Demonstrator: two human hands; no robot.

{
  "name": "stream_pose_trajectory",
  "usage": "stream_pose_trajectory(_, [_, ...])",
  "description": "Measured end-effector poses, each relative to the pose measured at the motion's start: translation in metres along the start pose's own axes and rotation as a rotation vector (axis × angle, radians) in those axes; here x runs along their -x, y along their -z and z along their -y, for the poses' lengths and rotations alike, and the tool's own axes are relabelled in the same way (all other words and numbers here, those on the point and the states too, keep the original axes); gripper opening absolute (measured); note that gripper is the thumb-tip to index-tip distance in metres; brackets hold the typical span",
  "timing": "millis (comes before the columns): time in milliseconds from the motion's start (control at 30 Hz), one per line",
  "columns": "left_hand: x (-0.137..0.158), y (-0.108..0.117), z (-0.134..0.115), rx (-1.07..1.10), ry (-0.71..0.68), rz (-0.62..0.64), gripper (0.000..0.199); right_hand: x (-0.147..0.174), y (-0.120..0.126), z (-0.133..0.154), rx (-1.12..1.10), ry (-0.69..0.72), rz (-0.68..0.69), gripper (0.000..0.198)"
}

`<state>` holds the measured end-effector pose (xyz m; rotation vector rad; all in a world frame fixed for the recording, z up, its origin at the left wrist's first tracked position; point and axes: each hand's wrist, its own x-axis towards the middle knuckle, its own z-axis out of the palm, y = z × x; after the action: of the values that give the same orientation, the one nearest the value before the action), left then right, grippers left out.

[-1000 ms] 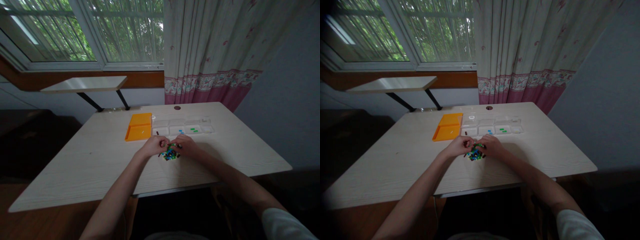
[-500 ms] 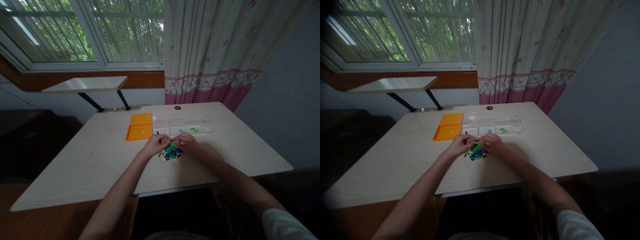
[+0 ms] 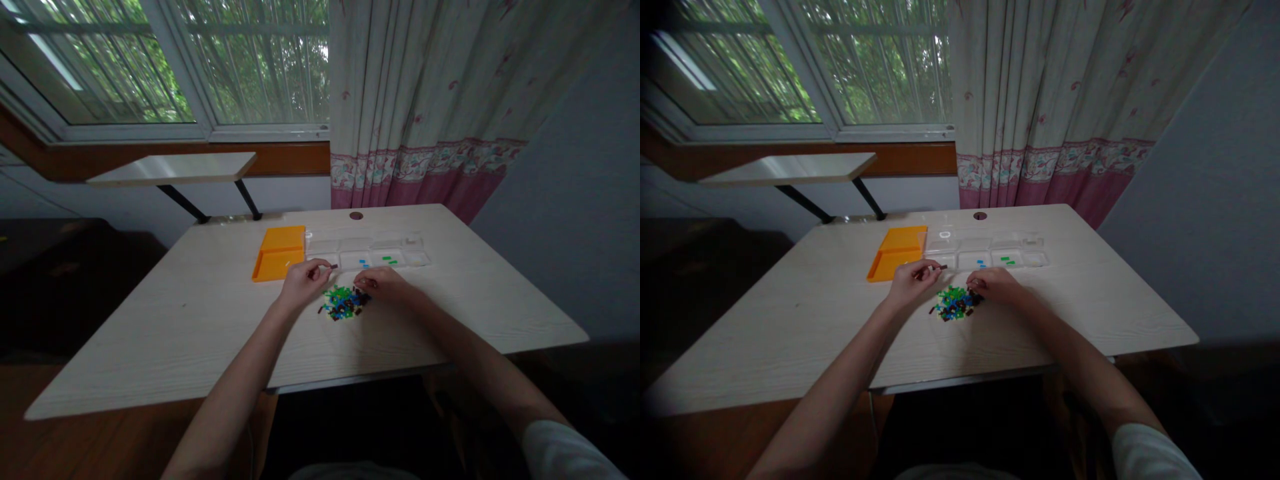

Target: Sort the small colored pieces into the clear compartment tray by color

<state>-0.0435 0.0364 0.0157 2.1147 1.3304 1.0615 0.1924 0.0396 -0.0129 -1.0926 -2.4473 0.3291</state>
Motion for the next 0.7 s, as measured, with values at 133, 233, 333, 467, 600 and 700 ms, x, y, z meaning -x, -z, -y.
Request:
stream_pose_trajectory(133, [0.000, 0.001, -0.001, 0.014, -0.002, 0.011, 0.025, 0.000, -0.001, 0.001, 0.019, 0.011, 0.024, 0.016])
stream_pose_trajectory(233, [-0.003, 0.002, 0.002, -0.009, 0.020, -0.030, 0.026, 0.000, -0.001, 0.002, 0.028, -0.002, 0.043, 0.017])
stream_pose_trajectory(333, [-0.007, 0.003, 0.012, -0.116, 0.126, -0.113, 0.029, 0.000, 0.001, 0.003, 0.026, -0.002, 0.054, 0.016])
stream_pose_trajectory(467, [-0.011, 0.005, 0.028, -0.276, 0.293, -0.163, 0.031, 0.000, 0.003, 0.004, 0.013, 0.003, 0.046, 0.016])
stream_pose_trajectory(600, [-0.011, 0.007, 0.034, -0.311, 0.322, -0.144, 0.032, 0.000, 0.002, 0.005, 0.028, -0.001, 0.047, 0.016])
stream_pose_trajectory(700, [-0.011, 0.009, 0.032, -0.298, 0.297, -0.119, 0.031, -0.001, 0.004, 0.005, 0.045, -0.019, 0.058, 0.016])
